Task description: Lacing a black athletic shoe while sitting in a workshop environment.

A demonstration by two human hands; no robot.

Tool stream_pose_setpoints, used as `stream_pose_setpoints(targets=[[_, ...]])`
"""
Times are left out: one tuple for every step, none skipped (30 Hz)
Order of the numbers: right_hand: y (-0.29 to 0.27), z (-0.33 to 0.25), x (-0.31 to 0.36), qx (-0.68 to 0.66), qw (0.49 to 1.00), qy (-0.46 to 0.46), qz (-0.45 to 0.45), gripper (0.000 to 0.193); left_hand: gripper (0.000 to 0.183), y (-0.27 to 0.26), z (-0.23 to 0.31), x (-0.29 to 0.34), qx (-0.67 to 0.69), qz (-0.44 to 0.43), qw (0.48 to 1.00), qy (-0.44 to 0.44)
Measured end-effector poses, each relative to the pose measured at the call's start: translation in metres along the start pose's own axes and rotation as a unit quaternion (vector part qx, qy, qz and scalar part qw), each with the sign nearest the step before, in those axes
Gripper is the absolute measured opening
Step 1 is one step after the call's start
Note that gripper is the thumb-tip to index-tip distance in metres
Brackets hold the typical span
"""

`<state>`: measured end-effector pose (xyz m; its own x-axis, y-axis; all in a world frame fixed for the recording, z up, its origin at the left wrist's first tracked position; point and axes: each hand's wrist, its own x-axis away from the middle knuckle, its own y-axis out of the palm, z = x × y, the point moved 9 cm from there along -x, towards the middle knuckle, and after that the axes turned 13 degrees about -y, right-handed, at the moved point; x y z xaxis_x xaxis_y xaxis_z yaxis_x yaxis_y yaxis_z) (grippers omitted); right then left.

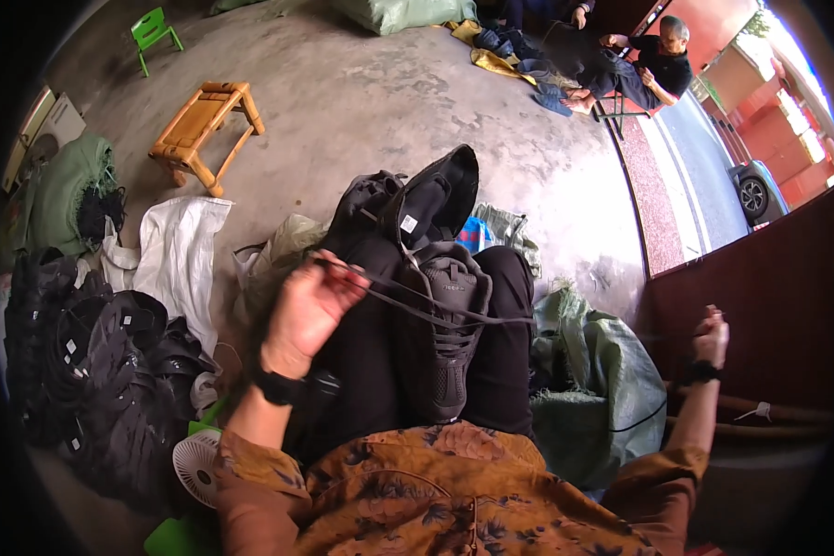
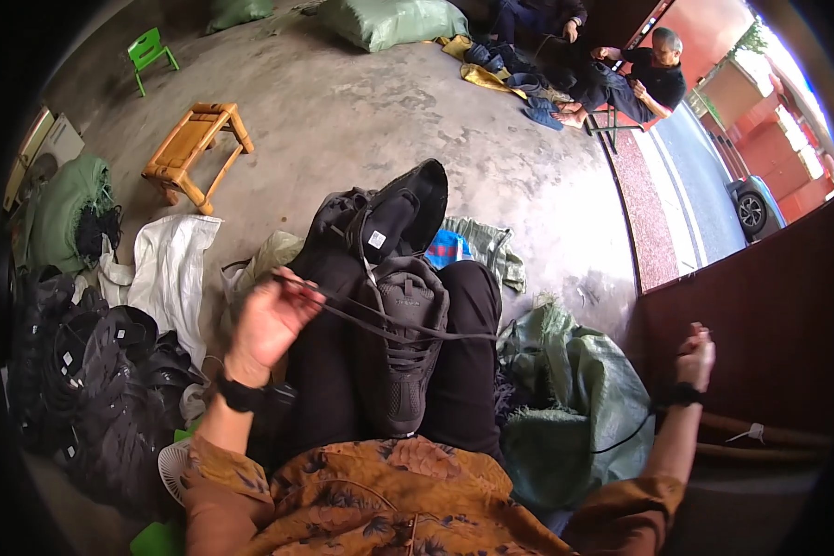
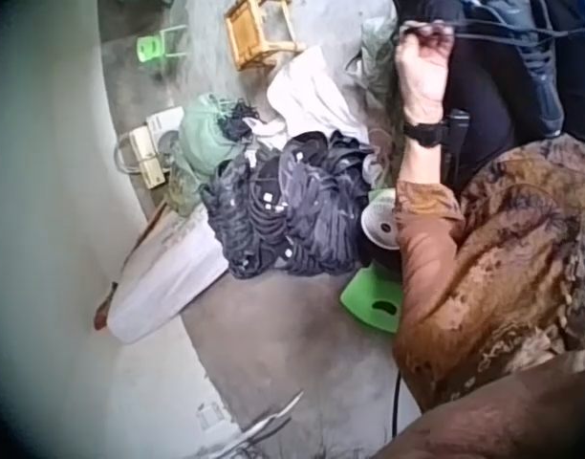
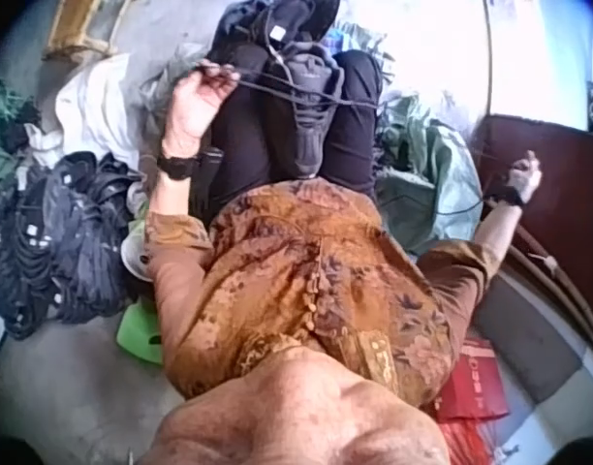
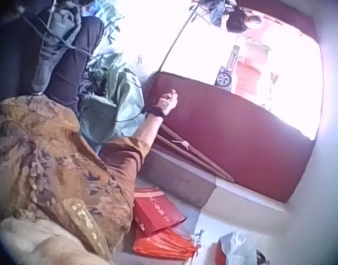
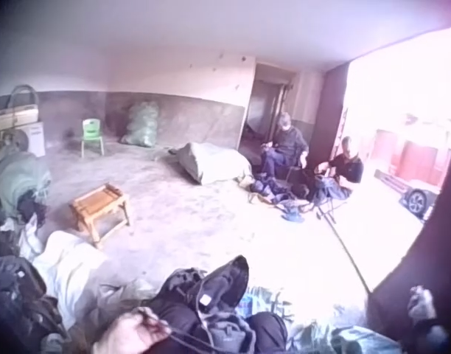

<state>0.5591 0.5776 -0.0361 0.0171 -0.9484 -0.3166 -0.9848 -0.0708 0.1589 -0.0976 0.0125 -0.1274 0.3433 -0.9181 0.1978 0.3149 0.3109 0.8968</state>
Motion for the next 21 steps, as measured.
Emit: stream_pose_setpoints(targets=[[0.045,0.043,0.039,0.052,0.993,0.098,0.040,0.011,0.019,-0.015,0.026,0.010,0.000,0.010,1.000,0.028],[0.097,0.064,0.079,0.108,0.985,0.131,0.038,0.011,0.019,-0.033,0.054,0.022,-0.016,0.049,0.997,0.057],[0.170,0.055,0.128,0.130,0.986,0.091,-0.053,0.012,0.019,-0.051,0.081,0.033,-0.030,0.085,0.992,0.083],[0.205,0.056,0.157,0.144,0.982,0.072,-0.101,0.013,0.016,-0.065,0.104,0.033,-0.027,0.082,0.992,0.093],[0.249,0.053,0.191,0.151,0.974,0.055,-0.163,0.013,0.014,-0.083,0.128,0.036,-0.024,0.082,0.991,0.105],[0.287,0.056,0.224,0.122,0.967,0.081,-0.208,0.012,0.015,-0.107,0.152,0.048,-0.059,0.125,0.985,0.107],[0.330,0.048,0.256,0.129,0.952,0.087,-0.264,0.013,0.015,-0.129,0.179,0.067,-0.094,0.172,0.974,0.112],[0.361,0.037,0.287,0.114,0.948,0.073,-0.288,0.013,0.015,-0.146,0.202,0.082,-0.105,0.178,0.969,0.135],[0.386,0.026,0.312,0.094,0.943,0.061,-0.312,0.014,0.016,-0.159,0.224,0.103,-0.118,0.185,0.962,0.161],[0.401,0.020,0.332,0.098,0.927,0.055,-0.357,0.014,0.015,-0.176,0.241,0.120,-0.102,0.203,0.957,0.179],[0.411,0.014,0.348,0.103,0.909,0.050,-0.400,0.015,0.015,-0.194,0.257,0.137,-0.086,0.220,0.952,0.195],[0.417,0.011,0.362,0.147,0.876,0.053,-0.456,0.014,0.014,-0.214,0.270,0.159,-0.055,0.224,0.950,0.210],[0.423,0.007,0.374,0.190,0.837,0.055,-0.510,0.013,0.013,-0.237,0.284,0.183,-0.025,0.228,0.947,0.225],[0.432,-0.004,0.383,0.202,0.822,0.012,-0.533,0.013,0.012,-0.256,0.307,0.223,-0.064,0.204,0.946,0.242],[0.434,-0.003,0.387,0.184,0.826,-0.003,-0.533,0.013,0.011,-0.267,0.327,0.262,-0.105,0.181,0.944,0.256],[0.437,-0.004,0.389,0.173,0.828,0.010,-0.533,0.014,0.011,-0.283,0.334,0.296,-0.059,0.133,0.957,0.249],[0.438,-0.005,0.389,0.165,0.831,0.024,-0.530,0.015,0.011,-0.287,0.337,0.319,-0.013,0.083,0.968,0.238],[0.439,-0.006,0.389,0.166,0.831,0.023,-0.530,0.015,0.013,-0.289,0.336,0.333,-0.098,0.137,0.949,0.268],[0.438,-0.001,0.390,0.169,0.830,0.050,-0.530,0.016,0.013,-0.290,0.330,0.338,-0.099,0.137,0.948,0.269],[0.435,0.005,0.390,0.185,0.828,0.075,-0.524,0.016,0.014,-0.305,0.310,0.324,-0.069,0.228,0.924,0.300],[0.432,0.007,0.387,0.193,0.831,0.071,-0.517,0.016,0.015,-0.298,0.286,0.305,-0.045,0.315,0.889,0.328]])
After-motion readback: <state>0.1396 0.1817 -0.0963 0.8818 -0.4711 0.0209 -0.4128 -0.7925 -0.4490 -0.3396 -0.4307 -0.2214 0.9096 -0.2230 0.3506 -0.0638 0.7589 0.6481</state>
